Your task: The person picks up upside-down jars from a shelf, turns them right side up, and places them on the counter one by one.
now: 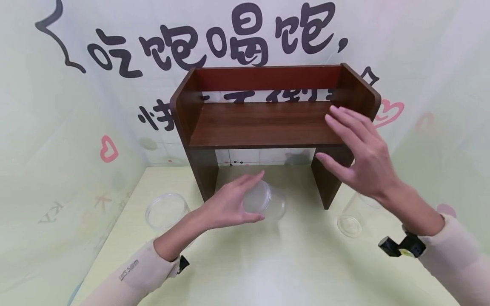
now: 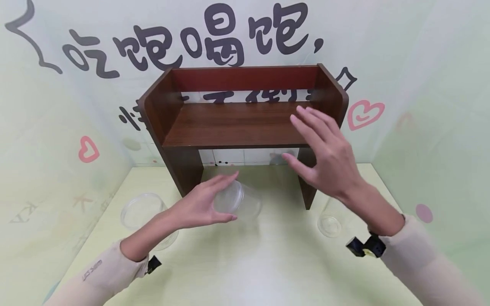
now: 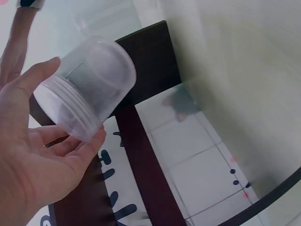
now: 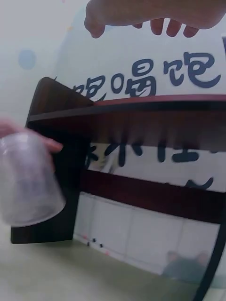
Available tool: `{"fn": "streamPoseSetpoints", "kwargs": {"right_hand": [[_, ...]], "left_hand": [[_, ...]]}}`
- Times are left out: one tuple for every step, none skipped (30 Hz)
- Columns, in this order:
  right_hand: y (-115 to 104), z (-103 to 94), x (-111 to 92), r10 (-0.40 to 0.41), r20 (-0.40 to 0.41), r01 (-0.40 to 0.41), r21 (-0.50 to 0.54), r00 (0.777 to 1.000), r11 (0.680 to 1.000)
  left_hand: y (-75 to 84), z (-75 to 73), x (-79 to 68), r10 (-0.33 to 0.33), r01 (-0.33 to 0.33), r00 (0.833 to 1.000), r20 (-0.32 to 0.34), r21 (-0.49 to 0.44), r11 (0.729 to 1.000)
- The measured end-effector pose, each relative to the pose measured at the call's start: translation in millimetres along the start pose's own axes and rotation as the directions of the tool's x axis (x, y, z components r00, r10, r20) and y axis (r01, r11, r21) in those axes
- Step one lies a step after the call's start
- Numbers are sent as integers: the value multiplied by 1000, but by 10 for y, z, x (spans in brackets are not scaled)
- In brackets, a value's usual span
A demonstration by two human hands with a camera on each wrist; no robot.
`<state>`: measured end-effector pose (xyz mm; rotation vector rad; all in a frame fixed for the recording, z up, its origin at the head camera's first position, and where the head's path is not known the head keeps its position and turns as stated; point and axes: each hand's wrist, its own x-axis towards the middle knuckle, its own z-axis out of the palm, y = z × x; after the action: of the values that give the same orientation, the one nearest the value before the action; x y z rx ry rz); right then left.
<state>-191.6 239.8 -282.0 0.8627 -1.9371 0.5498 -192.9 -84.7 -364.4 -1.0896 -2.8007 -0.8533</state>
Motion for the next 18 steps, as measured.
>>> {"fn": "streamPoseSetpoints", "kwargs": {"right_hand": [[31, -36, 33, -15, 10, 15, -20, 1000, 1000], [62, -74, 66, -26, 23, 27, -44, 999, 999], [91, -108, 98, -34, 30, 35, -59, 999, 998], [123, -134, 125, -42, 33, 45, -77, 999, 996], [153, -161, 151, -47, 40, 51, -92, 998, 994], [185, -188, 175, -53, 48, 59, -115, 997, 992], [219, -214, 198, -58, 58, 65, -139, 997, 988], [251, -236, 217, -57, 65, 66, -155, 996, 986], [283, -255, 236, -50, 70, 61, -165, 996, 984], [317, -274, 252, -42, 79, 55, -178, 996, 983], [349, -294, 267, -33, 95, 51, -194, 995, 980], [383, -310, 279, -25, 110, 48, -207, 994, 977], [415, -322, 291, -17, 121, 43, -214, 992, 976], [447, -327, 300, -7, 125, 33, -211, 992, 977], [476, -333, 307, 5, 130, 23, -210, 992, 978], [505, -339, 314, 13, 136, 16, -210, 991, 978], [533, -345, 321, 23, 143, 7, -208, 989, 978], [559, -346, 327, 34, 144, -5, -200, 989, 980]], "left_hand": [[-18, 12, 3, -5, 5, 1000, 13, 12, 1000], [-35, 24, 6, -11, 11, 1000, 25, 21, 1000], [-51, 38, 11, -14, 13, 999, 36, 29, 999], [-67, 51, 14, -18, 16, 999, 47, 36, 999], [-83, 64, 17, -17, 15, 998, 55, 44, 999], [-99, 79, 20, -16, 12, 998, 63, 52, 999], [-114, 94, 22, -17, 12, 997, 75, 62, 998], [-129, 109, 24, -17, 11, 996, 87, 74, 997], [-143, 124, 25, -19, 11, 995, 100, 82, 997], [-158, 140, 26, -21, 11, 994, 110, 91, 996], [-175, 159, 25, -23, 10, 992, 122, 103, 995], [-192, 178, 25, -31, 15, 990, 138, 116, 993], [-210, 199, 25, -41, 21, 987, 153, 129, 991], [-227, 219, 25, -47, 24, 985, 163, 140, 990], [-243, 238, 24, -53, 27, 983, 175, 149, 988], [-260, 258, 23, -57, 28, 981, 183, 159, 987], [-274, 277, 21, -59, 26, 979, 193, 171, 985], [-287, 295, 21, -61, 25, 978, 201, 178, 984]]}}
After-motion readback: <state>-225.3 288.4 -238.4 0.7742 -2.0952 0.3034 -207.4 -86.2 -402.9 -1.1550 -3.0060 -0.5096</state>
